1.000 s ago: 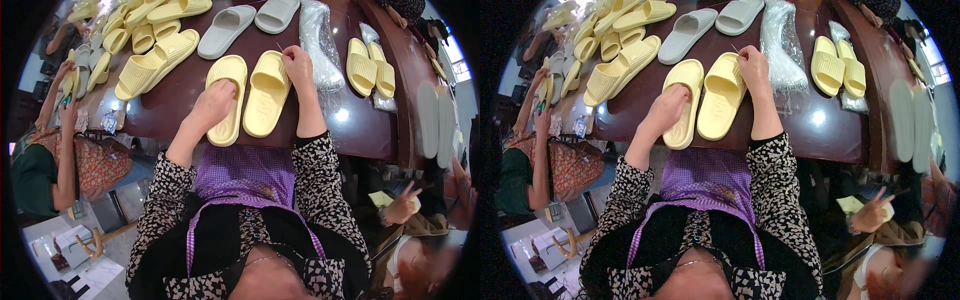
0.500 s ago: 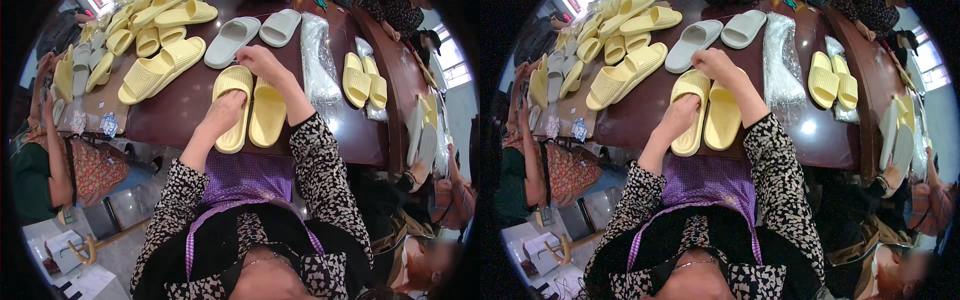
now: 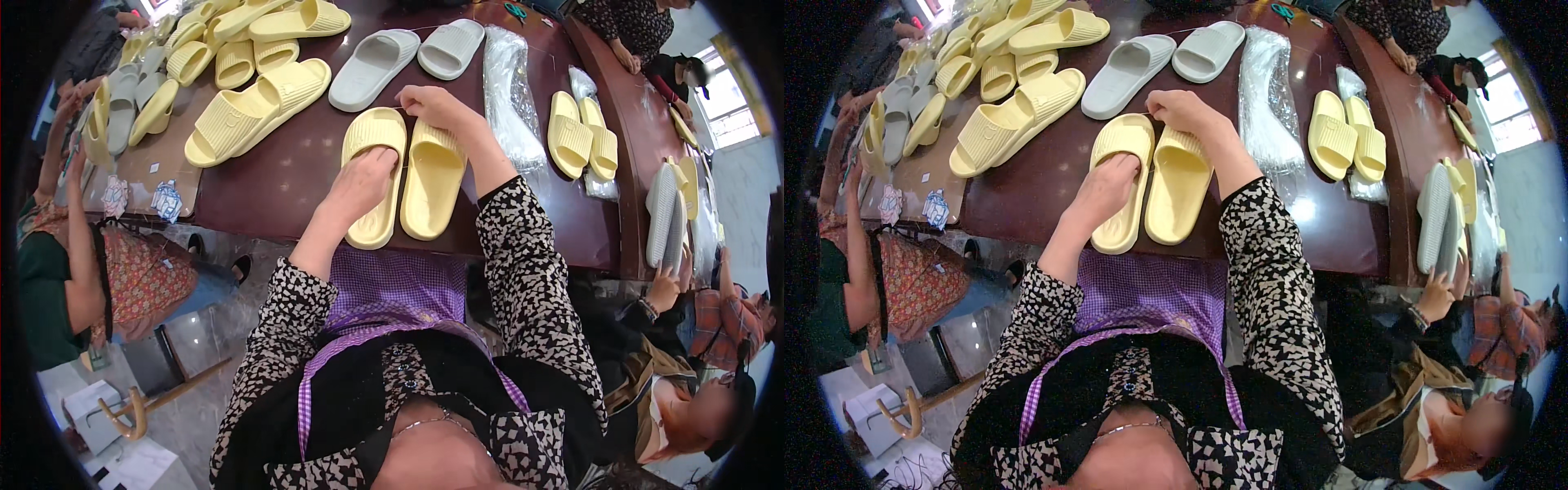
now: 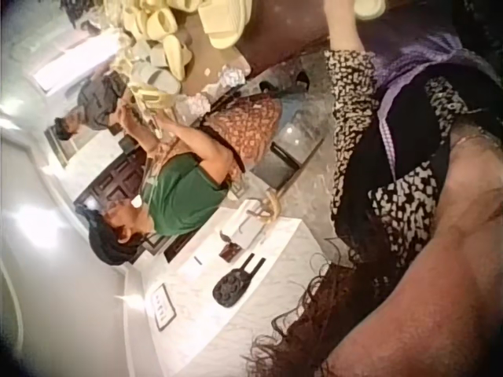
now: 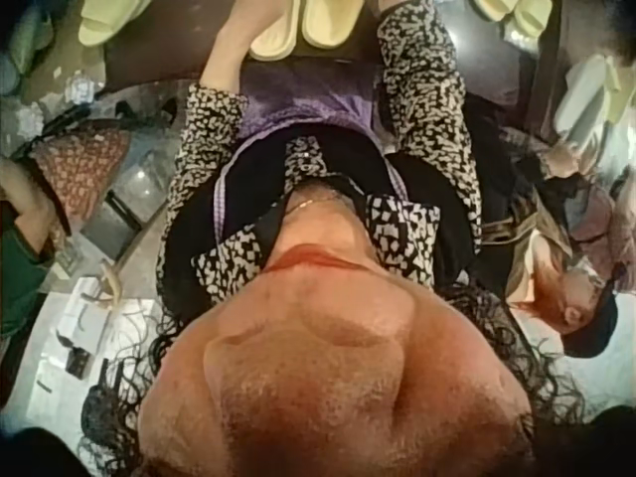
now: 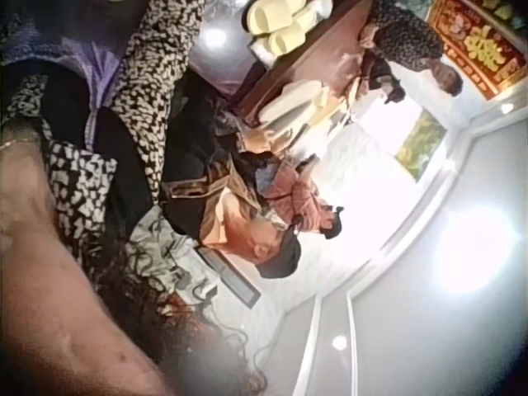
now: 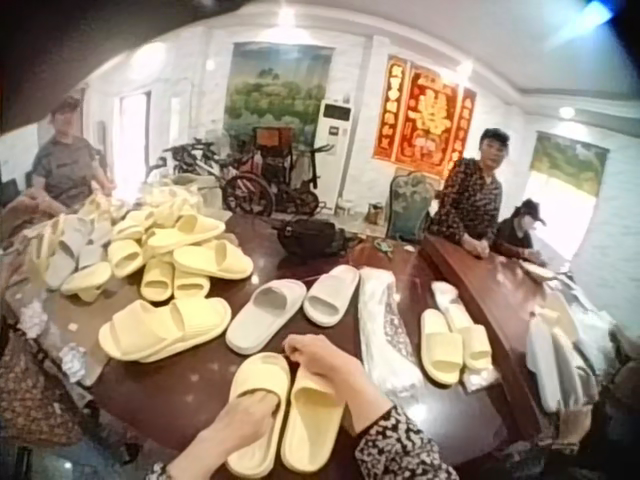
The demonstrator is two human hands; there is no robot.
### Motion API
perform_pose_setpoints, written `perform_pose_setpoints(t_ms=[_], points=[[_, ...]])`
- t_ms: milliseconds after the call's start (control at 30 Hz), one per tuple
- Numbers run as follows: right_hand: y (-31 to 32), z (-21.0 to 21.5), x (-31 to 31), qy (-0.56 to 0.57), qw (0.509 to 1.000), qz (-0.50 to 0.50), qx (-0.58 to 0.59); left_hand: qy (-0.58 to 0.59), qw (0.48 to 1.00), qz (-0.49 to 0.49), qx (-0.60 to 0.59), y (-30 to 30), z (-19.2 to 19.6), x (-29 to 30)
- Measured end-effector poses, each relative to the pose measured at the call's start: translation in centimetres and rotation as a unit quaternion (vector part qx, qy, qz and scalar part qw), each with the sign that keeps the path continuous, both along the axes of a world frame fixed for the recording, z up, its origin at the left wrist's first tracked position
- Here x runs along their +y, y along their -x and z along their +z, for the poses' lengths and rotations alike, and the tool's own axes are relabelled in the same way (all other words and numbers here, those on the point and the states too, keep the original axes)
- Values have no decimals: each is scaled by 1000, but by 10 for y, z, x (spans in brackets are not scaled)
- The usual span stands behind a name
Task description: The person fastens pairs of slippers together by threading plastic tag fasteners through them by hand and sets the attached slippers aside.
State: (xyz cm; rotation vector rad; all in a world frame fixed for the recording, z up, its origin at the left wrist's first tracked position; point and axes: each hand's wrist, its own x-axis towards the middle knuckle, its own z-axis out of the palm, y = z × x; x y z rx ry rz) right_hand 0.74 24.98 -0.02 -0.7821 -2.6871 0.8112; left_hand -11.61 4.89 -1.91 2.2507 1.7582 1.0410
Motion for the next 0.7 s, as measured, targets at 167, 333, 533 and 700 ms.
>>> perform_pose_setpoints(t_ms=[167,333,533,700], points=[[10,1,-3,33,997,17,62,-9,1000,-6,3,-1,0,0],[27,3,-15,44,991,78,96,-2,1000,-6,10,-1,0,-3],[24,11,-22,45,996,68,41,6,1000,-4,13,0,-2,-3],[8,10,-20,-39,999,18,30,-16,1000,-6,-3,-3,-1,-3]])
